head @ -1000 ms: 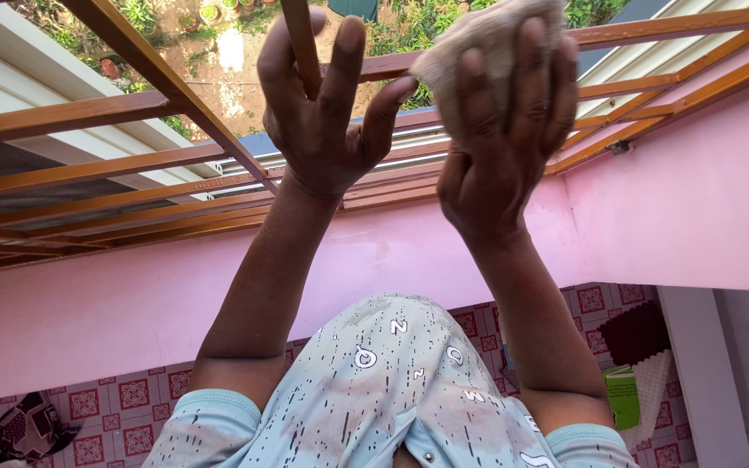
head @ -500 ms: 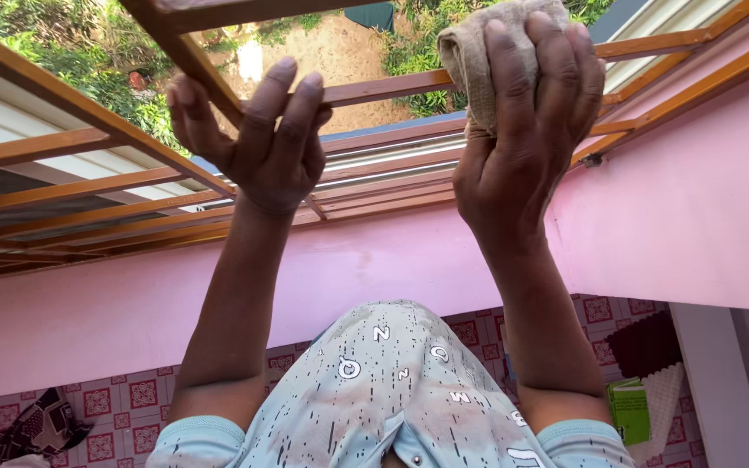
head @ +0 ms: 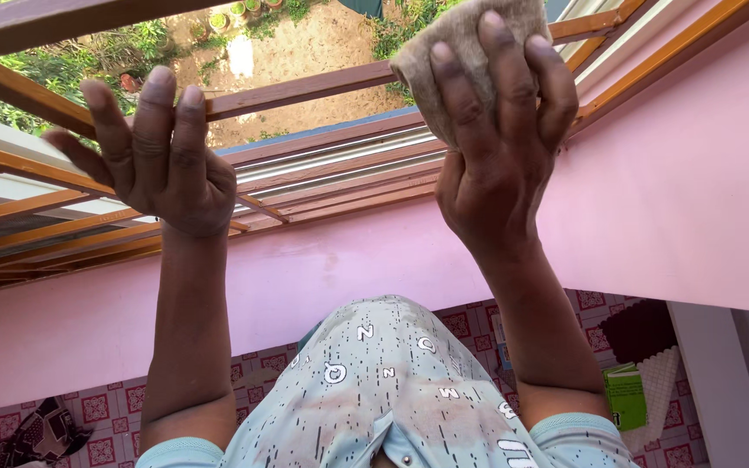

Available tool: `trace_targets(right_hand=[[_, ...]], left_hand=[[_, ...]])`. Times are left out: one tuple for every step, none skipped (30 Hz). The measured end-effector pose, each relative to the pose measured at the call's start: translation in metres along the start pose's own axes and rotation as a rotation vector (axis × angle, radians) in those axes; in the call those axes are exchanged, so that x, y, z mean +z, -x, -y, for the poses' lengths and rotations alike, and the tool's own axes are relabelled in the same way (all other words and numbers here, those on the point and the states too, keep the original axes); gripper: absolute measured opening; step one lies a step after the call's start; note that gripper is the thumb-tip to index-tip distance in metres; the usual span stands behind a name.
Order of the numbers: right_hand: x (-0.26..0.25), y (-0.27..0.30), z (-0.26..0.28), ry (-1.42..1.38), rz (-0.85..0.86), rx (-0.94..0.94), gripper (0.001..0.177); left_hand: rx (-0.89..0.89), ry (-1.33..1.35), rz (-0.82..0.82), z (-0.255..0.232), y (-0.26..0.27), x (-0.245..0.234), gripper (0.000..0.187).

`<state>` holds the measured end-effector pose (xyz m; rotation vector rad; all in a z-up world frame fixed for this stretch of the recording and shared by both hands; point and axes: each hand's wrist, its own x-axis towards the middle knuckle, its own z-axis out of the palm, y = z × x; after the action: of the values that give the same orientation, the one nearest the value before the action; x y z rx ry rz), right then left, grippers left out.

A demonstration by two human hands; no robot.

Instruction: The person wipes the wooden grilles and frame of a window using a cloth.

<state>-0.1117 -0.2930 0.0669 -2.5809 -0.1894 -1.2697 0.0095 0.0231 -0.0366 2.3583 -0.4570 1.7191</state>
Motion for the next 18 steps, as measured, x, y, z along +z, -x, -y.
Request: trace_targets(right_hand=[[0.002,0.003,-0.001,-0.034,-0.013,-0.020,0.038],[0.003,0.002,-0.009,-0.036,-0.016,-0.027,0.038],[0.000,-0.001,-0.021,-0.030,-0.072,0.043,0.037],[-0.003,-0.001,-0.029,-0.030,-0.120,0.113,0.036],[-0.002,0.001,-0.032,-0.035,-0.116,0.106,0.036],[0.001,0.005,-0.033,-0.002,-0.117,0.100,0.038],[0.004,0.009,-0.034,0.029,-0.118,0.094,0.040],[0.006,0.014,-0.034,0.034,-0.125,0.102,0.040],[0.006,0.022,-0.031,0.004,-0.094,0.090,0.041],[0.004,0.026,-0.032,-0.010,-0.084,0.083,0.041],[0.003,0.031,-0.033,-0.024,-0.073,0.075,0.042],[-0.002,0.036,-0.036,-0.090,-0.113,0.126,0.040],[-0.004,0.037,-0.043,-0.122,-0.129,0.152,0.040],[-0.006,0.038,-0.049,-0.159,-0.151,0.179,0.039],[-0.006,0.034,-0.059,-0.191,-0.260,0.166,0.043],[-0.001,0.033,-0.064,-0.202,-0.312,0.170,0.045],[0.004,0.033,-0.070,-0.211,-0.364,0.172,0.047],[0.014,0.032,-0.073,-0.139,-0.298,0.134,0.046]], left_hand=[[0.001,-0.004,-0.002,-0.004,0.000,-0.003,0.032],[0.010,0.016,-0.023,-0.010,-0.001,-0.005,0.034],[0.020,0.036,-0.044,-0.014,-0.005,-0.007,0.037],[0.014,0.028,-0.044,-0.018,-0.009,-0.010,0.037],[0.009,0.021,-0.021,-0.023,-0.013,-0.011,0.038],[0.013,0.025,0.004,-0.026,-0.016,-0.010,0.043],[0.016,0.028,0.007,-0.029,-0.017,-0.011,0.043],[0.010,0.031,0.006,-0.029,-0.020,-0.012,0.043],[0.005,0.034,0.005,-0.030,-0.022,-0.012,0.044],[0.010,0.038,-0.002,-0.030,-0.023,-0.012,0.044],[-0.022,0.038,0.018,-0.030,-0.022,-0.011,0.046],[-0.063,0.034,0.046,-0.032,-0.018,-0.011,0.048],[-0.064,0.033,0.049,-0.035,-0.014,-0.009,0.048],[-0.062,-0.018,-0.002,-0.038,-0.011,-0.006,0.056],[-0.058,-0.067,-0.053,-0.043,-0.007,-0.002,0.066],[-0.051,-0.060,-0.044,-0.050,-0.002,0.003,0.066],[-0.092,0.009,-0.036,-0.059,0.004,0.010,0.075],[-0.110,0.047,-0.027,-0.064,0.010,0.012,0.080]])
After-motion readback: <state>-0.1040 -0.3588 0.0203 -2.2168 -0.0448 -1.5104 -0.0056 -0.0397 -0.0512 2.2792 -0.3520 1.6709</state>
